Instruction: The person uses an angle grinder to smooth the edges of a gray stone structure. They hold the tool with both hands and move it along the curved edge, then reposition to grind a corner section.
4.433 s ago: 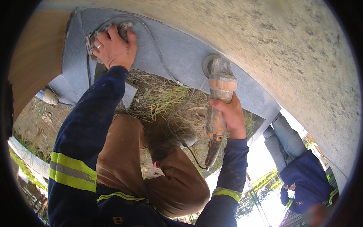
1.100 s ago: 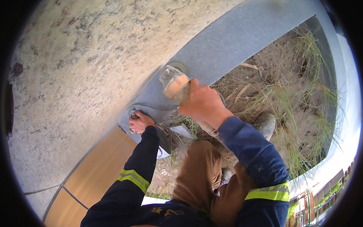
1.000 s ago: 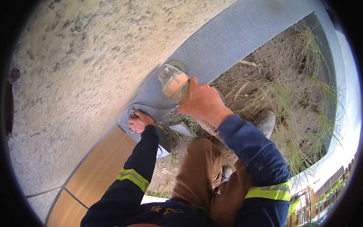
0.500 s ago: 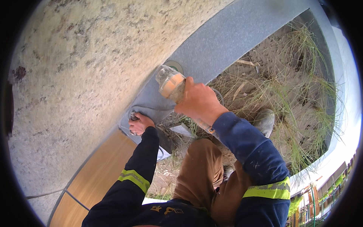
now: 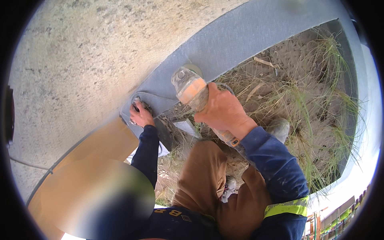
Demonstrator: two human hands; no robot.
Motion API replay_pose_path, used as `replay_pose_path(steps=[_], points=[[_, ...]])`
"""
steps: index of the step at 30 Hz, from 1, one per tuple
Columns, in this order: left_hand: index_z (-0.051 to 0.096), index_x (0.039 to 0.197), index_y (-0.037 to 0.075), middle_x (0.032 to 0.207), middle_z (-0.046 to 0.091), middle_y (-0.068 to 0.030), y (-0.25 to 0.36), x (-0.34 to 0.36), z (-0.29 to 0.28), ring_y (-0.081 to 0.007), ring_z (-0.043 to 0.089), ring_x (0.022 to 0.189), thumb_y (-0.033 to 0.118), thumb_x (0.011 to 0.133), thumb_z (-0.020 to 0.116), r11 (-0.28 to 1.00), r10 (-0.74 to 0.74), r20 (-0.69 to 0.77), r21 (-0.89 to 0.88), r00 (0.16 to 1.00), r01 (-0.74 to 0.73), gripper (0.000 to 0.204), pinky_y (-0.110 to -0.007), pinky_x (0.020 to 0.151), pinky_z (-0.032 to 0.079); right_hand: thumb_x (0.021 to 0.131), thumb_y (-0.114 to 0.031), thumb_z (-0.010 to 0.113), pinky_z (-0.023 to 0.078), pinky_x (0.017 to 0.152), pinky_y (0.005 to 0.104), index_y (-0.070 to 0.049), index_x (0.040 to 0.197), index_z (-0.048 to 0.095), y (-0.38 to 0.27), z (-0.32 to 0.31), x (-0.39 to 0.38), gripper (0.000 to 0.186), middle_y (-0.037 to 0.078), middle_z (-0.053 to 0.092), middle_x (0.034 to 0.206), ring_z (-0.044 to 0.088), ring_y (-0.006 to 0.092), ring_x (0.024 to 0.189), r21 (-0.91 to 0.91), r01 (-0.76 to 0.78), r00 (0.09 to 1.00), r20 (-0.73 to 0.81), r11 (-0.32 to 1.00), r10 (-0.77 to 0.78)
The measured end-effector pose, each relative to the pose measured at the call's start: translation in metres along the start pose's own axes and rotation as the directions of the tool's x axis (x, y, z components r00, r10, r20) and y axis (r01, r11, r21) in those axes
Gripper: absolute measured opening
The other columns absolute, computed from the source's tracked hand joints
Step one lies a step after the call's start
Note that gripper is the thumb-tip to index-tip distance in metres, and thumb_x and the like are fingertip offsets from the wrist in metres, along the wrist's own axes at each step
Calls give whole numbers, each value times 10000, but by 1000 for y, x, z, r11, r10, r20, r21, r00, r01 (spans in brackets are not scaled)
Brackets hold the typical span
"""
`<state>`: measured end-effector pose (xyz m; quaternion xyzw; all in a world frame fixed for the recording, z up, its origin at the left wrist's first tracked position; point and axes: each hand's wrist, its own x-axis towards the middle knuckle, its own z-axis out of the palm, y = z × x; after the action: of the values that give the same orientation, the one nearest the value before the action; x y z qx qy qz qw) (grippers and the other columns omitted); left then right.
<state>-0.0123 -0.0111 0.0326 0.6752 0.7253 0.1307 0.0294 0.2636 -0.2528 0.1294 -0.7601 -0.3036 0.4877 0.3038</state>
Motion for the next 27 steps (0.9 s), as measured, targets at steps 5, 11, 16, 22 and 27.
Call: replay_pose_path(steps=[5,11,16,22,27], points=[[629,1266,26,1211,572,-265,-23,1,-9,-431,535,1128,448,955,584,973,197,-43,-113,979,-201,526,-495,989,412,716,-343,720,581,789,465,146,1139,477,12,-4,-11,690,301,655,918,685,472,867,-4,-45,999,11,999,45],[647,1196,33,1139,607,-237,-13,4,10,-420,551,1087,494,953,534,993,108,-138,69,984,-99,534,-518,958,423,739,-326,729,596,760,462,129,1205,484,34,-30,-8,696,262,659,955,699,429,865,-39,-28,986,-168,999,21],[622,1191,68,1146,602,-203,-2,0,13,-405,549,1111,564,933,517,989,48,-157,146,986,-25,568,-541,958,408,752,-275,774,580,729,401,37,1151,600,59,-79,-15,536,191,696,1012,709,284,858,113,-108,906,-397,988,145],[618,1218,109,1101,612,-184,-4,1,18,-399,573,1068,505,920,560,983,145,-211,146,967,-116,500,-552,916,426,735,-253,789,542,803,372,39,1200,609,75,-97,-17,578,167,699,1040,684,244,929,238,-117,871,-441,964,215],[612,1265,153,1023,642,-183,-2,24,-4,-411,641,923,396,897,595,877,442,72,177,894,-447,441,-548,828,489,737,-198,773,518,859,376,31,1262,586,42,-61,-16,602,134,689,1085,660,229,959,236,-134,948,-253,962,194]])
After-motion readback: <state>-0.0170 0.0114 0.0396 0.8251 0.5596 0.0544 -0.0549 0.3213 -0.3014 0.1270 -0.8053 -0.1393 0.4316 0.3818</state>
